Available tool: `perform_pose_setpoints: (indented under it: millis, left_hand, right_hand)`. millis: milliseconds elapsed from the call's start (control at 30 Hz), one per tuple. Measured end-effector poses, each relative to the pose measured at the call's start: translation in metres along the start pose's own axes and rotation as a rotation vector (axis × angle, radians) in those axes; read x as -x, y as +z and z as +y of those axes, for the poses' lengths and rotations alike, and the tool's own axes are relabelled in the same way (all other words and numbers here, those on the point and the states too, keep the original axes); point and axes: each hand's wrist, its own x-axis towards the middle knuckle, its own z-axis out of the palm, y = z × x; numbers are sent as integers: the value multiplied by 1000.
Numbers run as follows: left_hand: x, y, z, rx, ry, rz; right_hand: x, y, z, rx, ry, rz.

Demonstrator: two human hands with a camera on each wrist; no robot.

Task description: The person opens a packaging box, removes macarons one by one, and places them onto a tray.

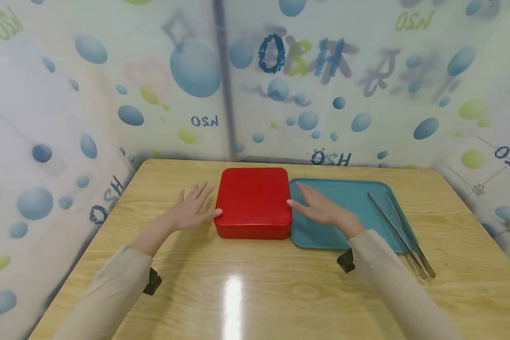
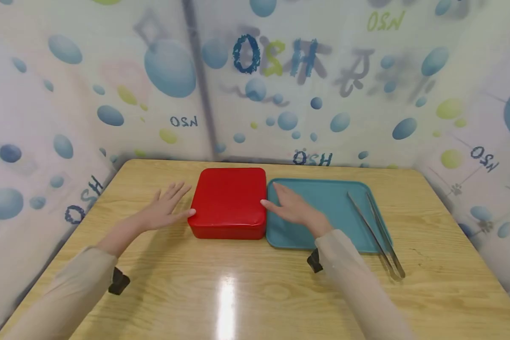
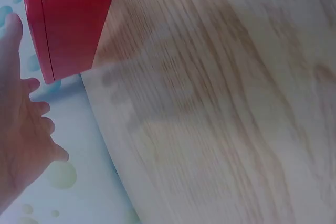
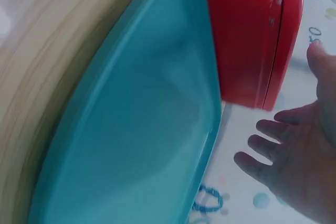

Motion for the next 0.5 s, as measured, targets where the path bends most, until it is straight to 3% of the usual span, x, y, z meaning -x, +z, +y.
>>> perform_pose_setpoints:
  millis: [100,200,367,500]
  left_hand:
    - [-7,1,4,26,-7,10]
    - [-14,4,8,119,-29,24]
    - [-26,6,16,327,-108,20]
    - [-33,3,21,380,-181,-7]
  right_hand:
    - [-8,3,-9,-75,35,5]
    - [-14,5,-17,-156,116,24]
    - [-23,6,-29,-337,315,41]
    - [-28,6,-30,-408,381,53]
